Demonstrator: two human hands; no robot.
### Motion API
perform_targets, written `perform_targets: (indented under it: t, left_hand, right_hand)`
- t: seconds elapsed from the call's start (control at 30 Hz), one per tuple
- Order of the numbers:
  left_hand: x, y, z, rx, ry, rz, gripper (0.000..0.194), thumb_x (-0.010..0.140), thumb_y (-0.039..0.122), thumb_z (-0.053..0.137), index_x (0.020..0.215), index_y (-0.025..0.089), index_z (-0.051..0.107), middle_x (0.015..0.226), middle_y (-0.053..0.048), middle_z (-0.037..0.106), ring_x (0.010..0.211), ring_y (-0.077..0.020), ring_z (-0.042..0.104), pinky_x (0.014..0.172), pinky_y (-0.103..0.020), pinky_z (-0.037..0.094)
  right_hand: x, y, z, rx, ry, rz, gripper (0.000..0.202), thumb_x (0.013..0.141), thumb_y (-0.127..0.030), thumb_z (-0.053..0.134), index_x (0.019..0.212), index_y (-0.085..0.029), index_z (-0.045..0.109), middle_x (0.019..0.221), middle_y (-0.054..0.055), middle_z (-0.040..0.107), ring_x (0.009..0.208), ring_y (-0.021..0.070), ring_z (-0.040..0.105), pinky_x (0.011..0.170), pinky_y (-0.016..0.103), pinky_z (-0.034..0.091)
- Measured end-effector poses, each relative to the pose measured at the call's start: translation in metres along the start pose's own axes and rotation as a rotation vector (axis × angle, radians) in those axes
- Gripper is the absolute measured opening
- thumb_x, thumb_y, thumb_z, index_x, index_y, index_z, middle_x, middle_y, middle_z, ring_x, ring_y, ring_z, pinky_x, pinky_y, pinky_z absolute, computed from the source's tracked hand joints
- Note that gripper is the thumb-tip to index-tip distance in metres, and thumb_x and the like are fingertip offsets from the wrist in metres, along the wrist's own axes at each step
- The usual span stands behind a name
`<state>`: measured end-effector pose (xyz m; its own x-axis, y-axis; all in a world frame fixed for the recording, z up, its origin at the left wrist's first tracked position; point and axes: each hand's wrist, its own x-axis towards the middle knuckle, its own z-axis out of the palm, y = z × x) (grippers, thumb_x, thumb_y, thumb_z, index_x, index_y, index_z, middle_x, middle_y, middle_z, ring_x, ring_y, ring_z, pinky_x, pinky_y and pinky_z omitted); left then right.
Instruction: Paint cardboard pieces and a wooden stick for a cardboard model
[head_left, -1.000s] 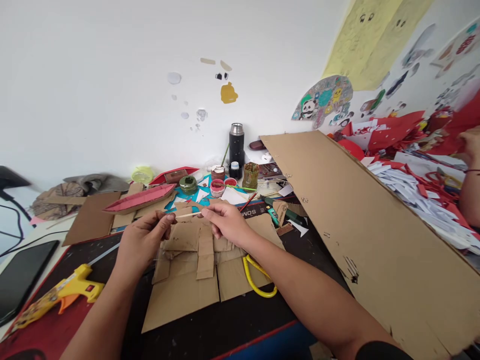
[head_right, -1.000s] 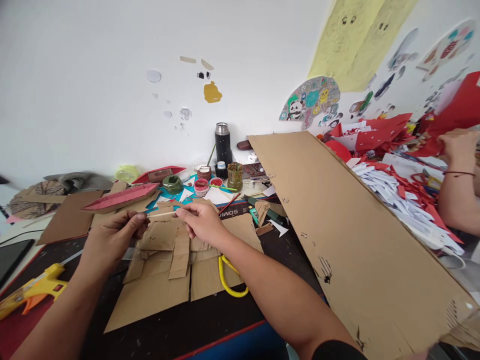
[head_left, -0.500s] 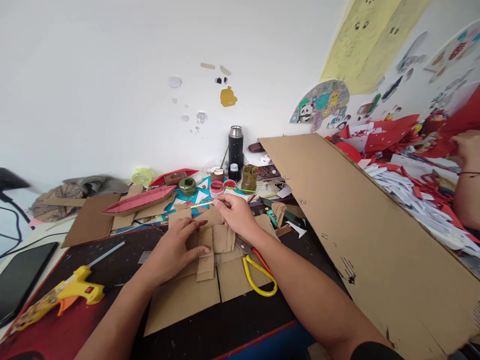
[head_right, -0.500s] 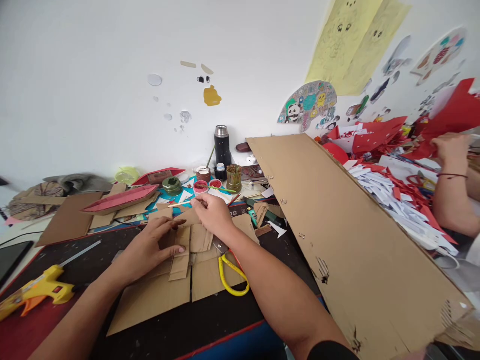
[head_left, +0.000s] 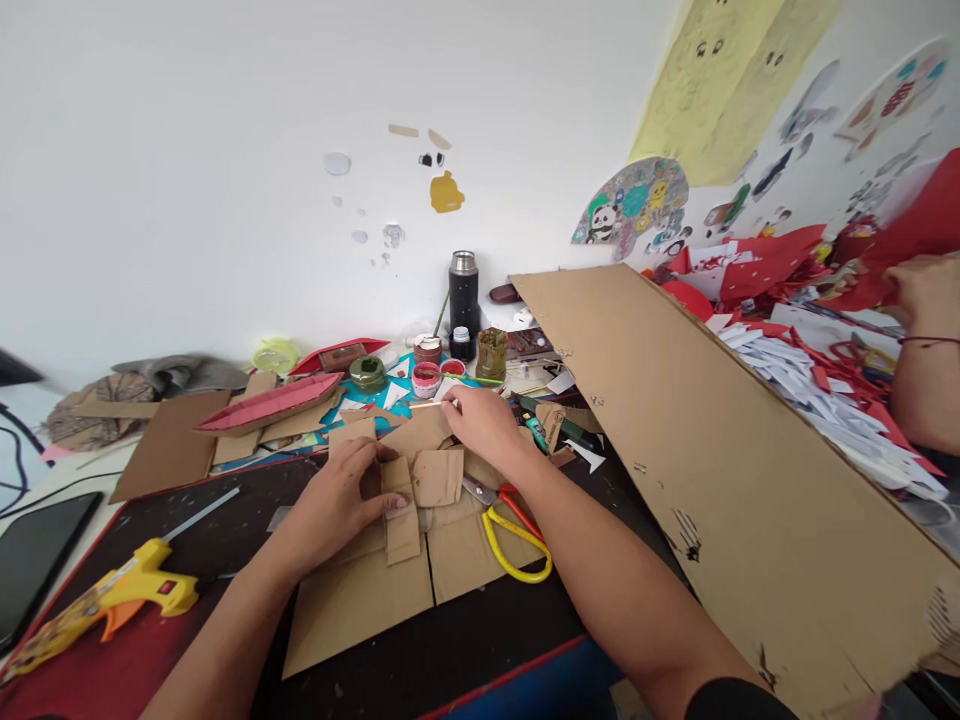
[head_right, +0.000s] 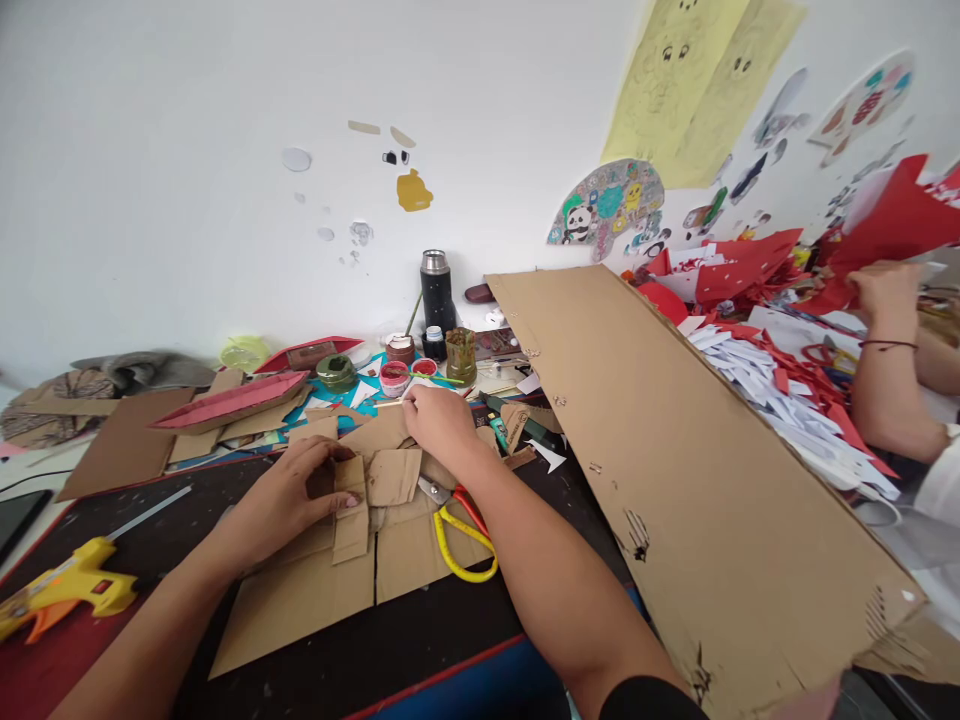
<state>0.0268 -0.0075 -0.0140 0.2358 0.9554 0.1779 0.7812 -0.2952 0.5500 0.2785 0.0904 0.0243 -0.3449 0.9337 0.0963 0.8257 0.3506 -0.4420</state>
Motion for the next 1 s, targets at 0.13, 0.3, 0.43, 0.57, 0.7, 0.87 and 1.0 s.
perform_targets:
  t: [0.13, 0.3, 0.43, 0.57, 0.7, 0.87, 1.0]
  left_hand:
    - [0.0, -0.005, 0.002, 0.014, 0.013, 0.0, 0.04, 0.089, 0.051, 0.082, 0.119, 0.026, 0.074, 0.125, -0.009, 0.076, 0.125, -0.0349, 0.072, 0.111, -0.05, 0.06]
    - [0.001, 0.001, 0.002, 0.001, 0.05, -0.004, 0.041, 0.093, 0.054, 0.074, 0.122, 0.027, 0.079, 0.126, -0.01, 0.078, 0.124, -0.0338, 0.074, 0.112, -0.048, 0.059]
    - [0.002, 0.008, -0.008, -0.073, 0.181, -0.112, 0.05, 0.096, 0.057, 0.067, 0.133, 0.025, 0.076, 0.108, -0.008, 0.081, 0.097, -0.0283, 0.077, 0.091, -0.041, 0.062]
    - [0.002, 0.013, -0.017, -0.043, 0.333, -0.194, 0.045, 0.098, 0.055, 0.061, 0.127, 0.024, 0.077, 0.107, -0.008, 0.084, 0.078, -0.0241, 0.073, 0.074, -0.037, 0.059]
    - [0.003, 0.016, -0.018, 0.04, 0.37, -0.094, 0.036, 0.1, 0.051, 0.059, 0.114, 0.026, 0.08, 0.111, -0.01, 0.084, 0.096, -0.0299, 0.077, 0.091, -0.042, 0.06]
    - [0.002, 0.014, -0.018, 0.092, 0.349, -0.053, 0.028, 0.099, 0.049, 0.06, 0.102, 0.029, 0.08, 0.103, -0.009, 0.085, 0.1, -0.0316, 0.078, 0.095, -0.043, 0.061]
    - [0.001, 0.012, -0.018, 0.092, 0.33, -0.095, 0.029, 0.099, 0.052, 0.06, 0.099, 0.03, 0.08, 0.104, -0.008, 0.087, 0.1, -0.0315, 0.079, 0.095, -0.043, 0.061]
  right_hand:
    - [0.006, 0.01, 0.0, 0.017, 0.039, 0.037, 0.028, 0.113, -0.029, 0.06, 0.123, -0.02, 0.084, 0.118, 0.013, 0.087, 0.109, 0.0296, 0.079, 0.085, 0.034, 0.049]
    - [0.003, 0.007, 0.008, 0.252, 0.053, -0.083, 0.022, 0.111, -0.03, 0.066, 0.117, -0.021, 0.086, 0.11, 0.01, 0.087, 0.099, 0.0258, 0.076, 0.08, 0.032, 0.045]
    - [-0.001, 0.0, 0.013, 0.389, 0.008, -0.157, 0.018, 0.108, -0.029, 0.071, 0.112, -0.021, 0.087, 0.095, 0.005, 0.084, 0.084, 0.0215, 0.069, 0.073, 0.03, 0.04]
    - [-0.006, -0.006, 0.013, 0.498, -0.028, -0.168, 0.019, 0.108, -0.029, 0.071, 0.114, -0.02, 0.087, 0.086, 0.002, 0.079, 0.077, 0.0182, 0.065, 0.071, 0.029, 0.039]
    - [-0.01, -0.011, 0.015, 0.583, -0.072, -0.182, 0.019, 0.107, -0.029, 0.072, 0.114, -0.019, 0.086, 0.091, 0.002, 0.079, 0.079, 0.0171, 0.064, 0.072, 0.028, 0.04]
    - [-0.011, -0.013, 0.018, 0.602, -0.096, -0.177, 0.02, 0.108, -0.03, 0.071, 0.113, -0.019, 0.086, 0.079, -0.002, 0.071, 0.072, 0.0155, 0.058, 0.067, 0.028, 0.035]
    - [-0.012, -0.013, 0.018, 0.629, -0.081, -0.176, 0.019, 0.108, -0.032, 0.071, 0.111, -0.019, 0.086, 0.078, -0.002, 0.069, 0.072, 0.0153, 0.057, 0.067, 0.028, 0.036]
